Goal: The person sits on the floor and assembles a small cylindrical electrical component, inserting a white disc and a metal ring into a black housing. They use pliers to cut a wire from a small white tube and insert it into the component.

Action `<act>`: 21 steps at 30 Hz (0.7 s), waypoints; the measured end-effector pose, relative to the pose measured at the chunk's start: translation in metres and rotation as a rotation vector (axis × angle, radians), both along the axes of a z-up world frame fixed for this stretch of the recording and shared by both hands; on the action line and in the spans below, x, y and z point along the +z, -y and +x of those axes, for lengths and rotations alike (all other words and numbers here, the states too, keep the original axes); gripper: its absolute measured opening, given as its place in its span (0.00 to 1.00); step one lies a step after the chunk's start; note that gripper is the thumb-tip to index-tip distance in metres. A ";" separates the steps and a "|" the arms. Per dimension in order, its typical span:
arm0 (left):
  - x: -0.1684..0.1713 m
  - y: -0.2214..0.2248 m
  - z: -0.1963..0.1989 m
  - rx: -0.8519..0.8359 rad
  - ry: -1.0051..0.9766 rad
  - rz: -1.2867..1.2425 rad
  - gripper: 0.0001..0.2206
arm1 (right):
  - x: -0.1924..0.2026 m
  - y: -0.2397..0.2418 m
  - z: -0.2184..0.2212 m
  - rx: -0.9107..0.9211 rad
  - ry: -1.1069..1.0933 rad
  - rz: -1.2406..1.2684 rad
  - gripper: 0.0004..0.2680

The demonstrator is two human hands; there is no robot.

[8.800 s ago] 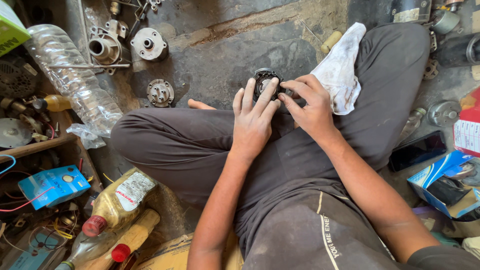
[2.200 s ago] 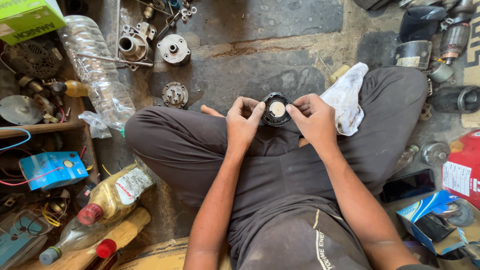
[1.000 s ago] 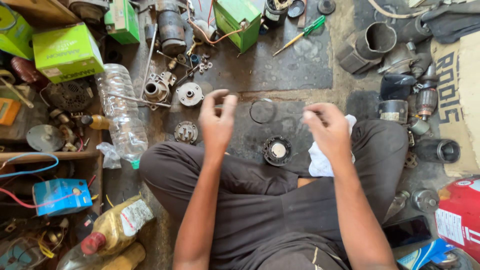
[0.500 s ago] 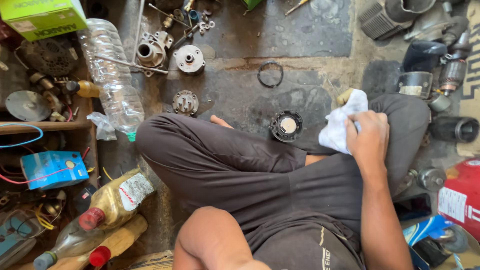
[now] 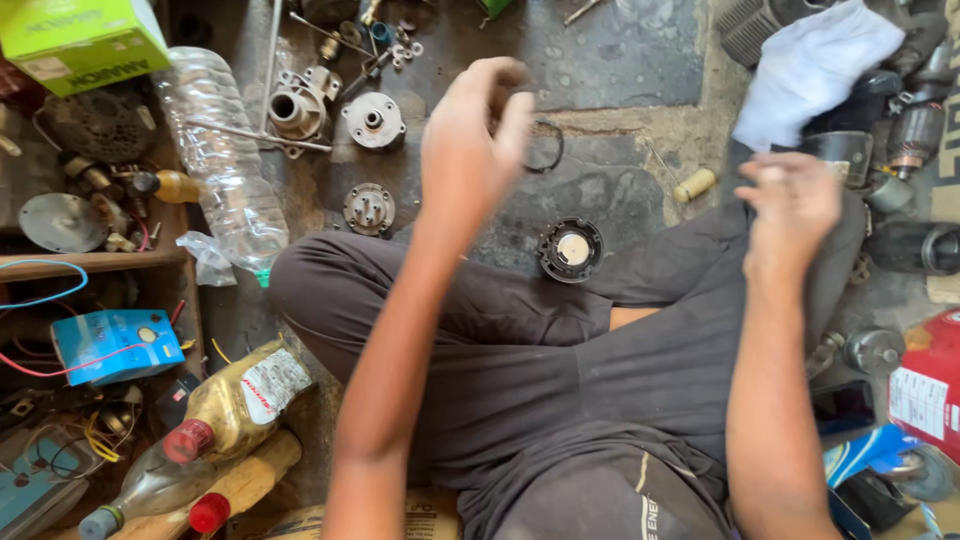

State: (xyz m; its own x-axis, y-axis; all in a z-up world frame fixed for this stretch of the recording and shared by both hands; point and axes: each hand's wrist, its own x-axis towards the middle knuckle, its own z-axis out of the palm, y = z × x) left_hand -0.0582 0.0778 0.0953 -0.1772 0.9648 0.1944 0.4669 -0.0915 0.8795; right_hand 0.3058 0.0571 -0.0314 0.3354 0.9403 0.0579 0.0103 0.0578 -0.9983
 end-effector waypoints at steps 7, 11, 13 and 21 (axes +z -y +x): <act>-0.211 -0.046 0.008 0.081 -0.473 -0.409 0.19 | -0.024 0.004 -0.020 0.093 0.351 -0.083 0.03; -0.232 -0.049 0.011 0.021 -0.610 -0.418 0.19 | -0.020 -0.001 -0.036 0.092 0.539 -0.094 0.04; -0.233 -0.051 0.010 0.032 -0.505 -0.423 0.16 | -0.013 -0.004 -0.042 0.100 0.561 -0.095 0.04; -0.235 -0.047 0.010 0.029 -0.399 -0.427 0.09 | -0.001 -0.004 -0.051 0.146 0.641 -0.074 0.04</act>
